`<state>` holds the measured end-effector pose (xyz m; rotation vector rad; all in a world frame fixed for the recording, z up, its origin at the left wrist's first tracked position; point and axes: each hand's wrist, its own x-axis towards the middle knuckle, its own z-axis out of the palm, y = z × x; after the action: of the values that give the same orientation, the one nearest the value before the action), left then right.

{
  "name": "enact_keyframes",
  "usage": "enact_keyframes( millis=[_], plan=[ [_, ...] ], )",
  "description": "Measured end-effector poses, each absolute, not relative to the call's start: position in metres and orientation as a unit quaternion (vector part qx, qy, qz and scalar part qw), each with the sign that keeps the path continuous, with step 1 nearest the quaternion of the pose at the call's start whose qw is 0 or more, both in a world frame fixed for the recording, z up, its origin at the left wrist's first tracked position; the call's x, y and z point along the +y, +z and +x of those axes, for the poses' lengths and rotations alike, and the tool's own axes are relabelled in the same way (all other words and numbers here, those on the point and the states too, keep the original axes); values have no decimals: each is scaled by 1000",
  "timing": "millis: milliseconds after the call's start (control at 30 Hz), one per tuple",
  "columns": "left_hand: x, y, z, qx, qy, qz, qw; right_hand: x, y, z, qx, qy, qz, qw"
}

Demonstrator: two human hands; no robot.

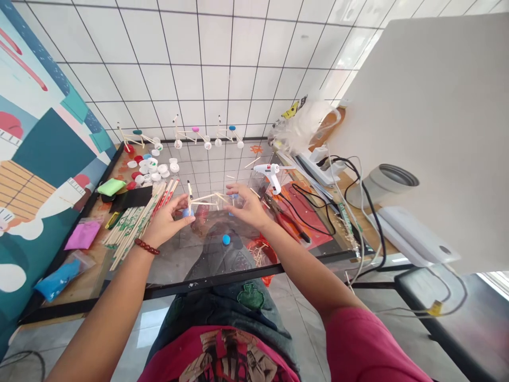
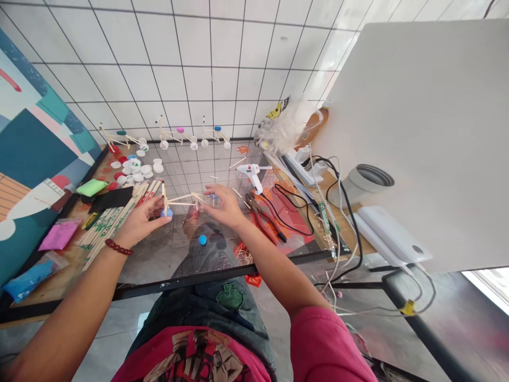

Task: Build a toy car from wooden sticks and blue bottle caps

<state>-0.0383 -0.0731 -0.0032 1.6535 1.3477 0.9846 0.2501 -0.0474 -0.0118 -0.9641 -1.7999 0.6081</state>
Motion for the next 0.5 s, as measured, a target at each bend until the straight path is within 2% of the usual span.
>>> enact_keyframes(
  millis=[200,500],
  plan=[
    [-76,-2,-42,537,361,674,357,-53,-16,247,-766,177,-418,455],
    [-83,7,-35,519,326,741,274,-60,-9,241,-757,185,-465,421]
  ],
)
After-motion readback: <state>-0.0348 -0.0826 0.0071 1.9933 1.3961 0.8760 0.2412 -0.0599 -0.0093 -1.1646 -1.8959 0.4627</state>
